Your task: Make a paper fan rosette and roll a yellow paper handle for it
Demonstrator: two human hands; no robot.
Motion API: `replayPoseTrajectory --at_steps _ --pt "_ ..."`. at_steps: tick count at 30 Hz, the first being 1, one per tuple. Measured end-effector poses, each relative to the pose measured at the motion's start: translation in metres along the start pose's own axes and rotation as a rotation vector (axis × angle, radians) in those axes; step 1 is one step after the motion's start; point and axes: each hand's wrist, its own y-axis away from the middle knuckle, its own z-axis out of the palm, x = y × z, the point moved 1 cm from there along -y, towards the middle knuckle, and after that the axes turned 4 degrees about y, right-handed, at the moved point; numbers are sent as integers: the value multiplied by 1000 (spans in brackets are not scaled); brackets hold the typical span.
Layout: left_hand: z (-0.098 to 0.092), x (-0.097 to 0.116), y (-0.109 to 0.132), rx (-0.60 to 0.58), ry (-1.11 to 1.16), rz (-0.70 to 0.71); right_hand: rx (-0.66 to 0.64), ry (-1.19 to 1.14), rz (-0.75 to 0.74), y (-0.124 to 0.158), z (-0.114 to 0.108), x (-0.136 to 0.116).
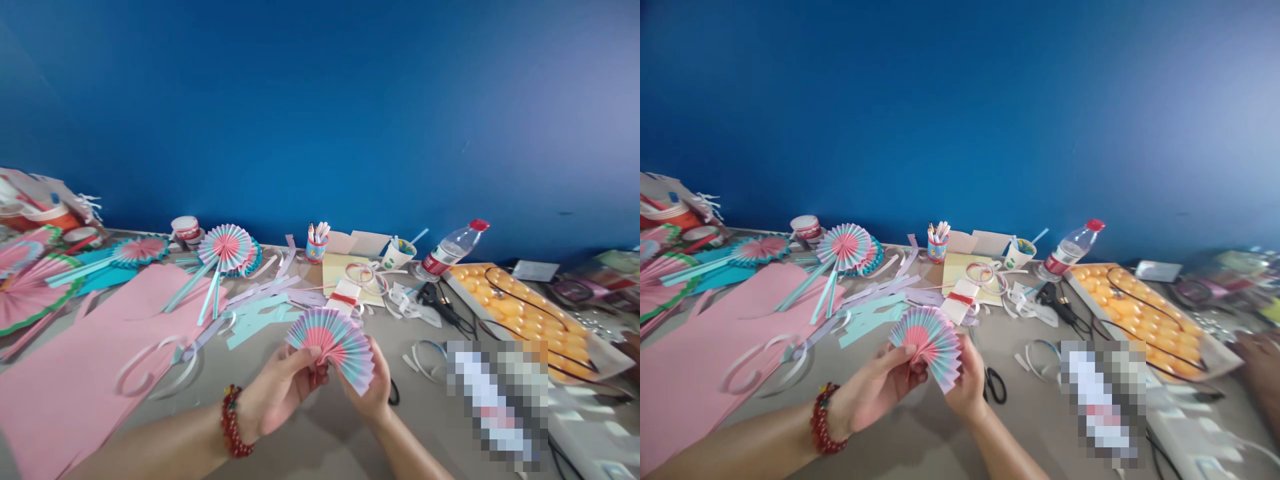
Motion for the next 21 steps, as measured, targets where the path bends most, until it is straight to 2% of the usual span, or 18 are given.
replayPoseTrajectory --at_steps 8,15,21 --pt "1 2 2 -20 -57 0 30 -36 91 3 1 3" --pt "2 3 3 -33 -110 -1 39 -187 191 -5 5 -7" --pt "-2 1 1 -27 -173 13 73 -300 260 -4 3 -1"
